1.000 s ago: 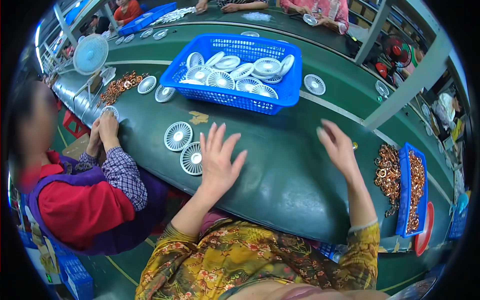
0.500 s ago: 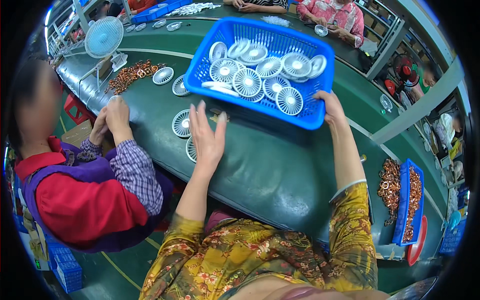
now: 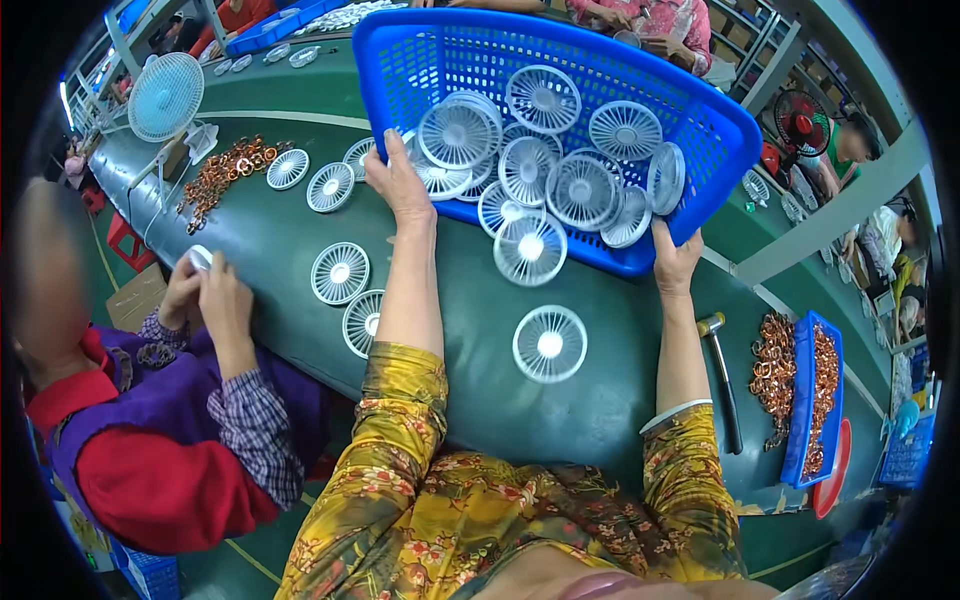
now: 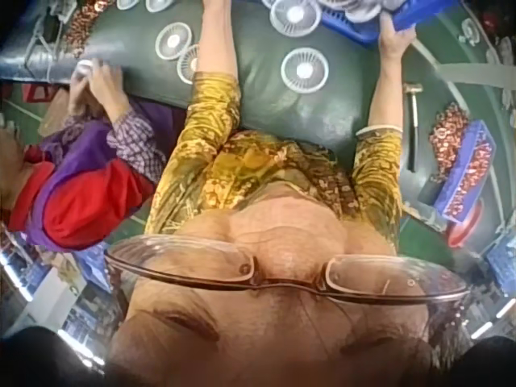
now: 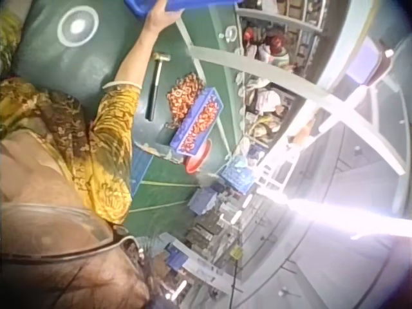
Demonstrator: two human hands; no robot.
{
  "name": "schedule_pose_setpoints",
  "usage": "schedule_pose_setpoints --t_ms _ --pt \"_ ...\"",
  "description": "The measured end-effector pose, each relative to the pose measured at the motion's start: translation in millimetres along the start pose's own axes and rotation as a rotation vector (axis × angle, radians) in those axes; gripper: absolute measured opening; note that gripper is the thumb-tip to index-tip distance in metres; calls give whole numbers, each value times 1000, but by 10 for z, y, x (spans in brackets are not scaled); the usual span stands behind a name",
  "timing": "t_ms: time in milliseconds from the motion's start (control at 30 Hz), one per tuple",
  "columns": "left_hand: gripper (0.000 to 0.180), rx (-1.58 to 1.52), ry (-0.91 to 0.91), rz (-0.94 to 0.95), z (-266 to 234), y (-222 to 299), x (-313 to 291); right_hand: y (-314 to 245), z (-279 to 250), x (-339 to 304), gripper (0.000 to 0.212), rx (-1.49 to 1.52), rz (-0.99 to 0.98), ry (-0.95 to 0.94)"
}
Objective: Manually assembling components into plastic fan guards and using a mallet to tap them into place on a factory production line.
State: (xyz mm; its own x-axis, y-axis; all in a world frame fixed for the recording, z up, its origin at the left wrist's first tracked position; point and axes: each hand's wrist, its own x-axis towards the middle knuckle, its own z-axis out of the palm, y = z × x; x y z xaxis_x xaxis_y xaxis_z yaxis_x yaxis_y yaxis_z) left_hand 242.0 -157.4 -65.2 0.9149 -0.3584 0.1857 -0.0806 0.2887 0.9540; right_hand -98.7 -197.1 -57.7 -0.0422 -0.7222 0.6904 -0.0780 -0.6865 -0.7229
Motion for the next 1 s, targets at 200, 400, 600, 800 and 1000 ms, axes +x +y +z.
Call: schedule_pose_setpoints --t_ms 200,400,600,800,1000 --pt "52 -319 -56 40 7 -199 68 27 43 133 29 36 617 -128" --pt "66 31 -95 241 120 -156 -183 268 9 -20 19 76 421 60" --pt "56 -262 -174 140 142 -26 -317 198 -27 7 19 59 229 176" --pt "51 25 -125 137 65 -140 -225 161 -35 18 22 90 213 192" --pt "42 395 -143 129 49 2 -267 44 -26 121 28 125 175 240"
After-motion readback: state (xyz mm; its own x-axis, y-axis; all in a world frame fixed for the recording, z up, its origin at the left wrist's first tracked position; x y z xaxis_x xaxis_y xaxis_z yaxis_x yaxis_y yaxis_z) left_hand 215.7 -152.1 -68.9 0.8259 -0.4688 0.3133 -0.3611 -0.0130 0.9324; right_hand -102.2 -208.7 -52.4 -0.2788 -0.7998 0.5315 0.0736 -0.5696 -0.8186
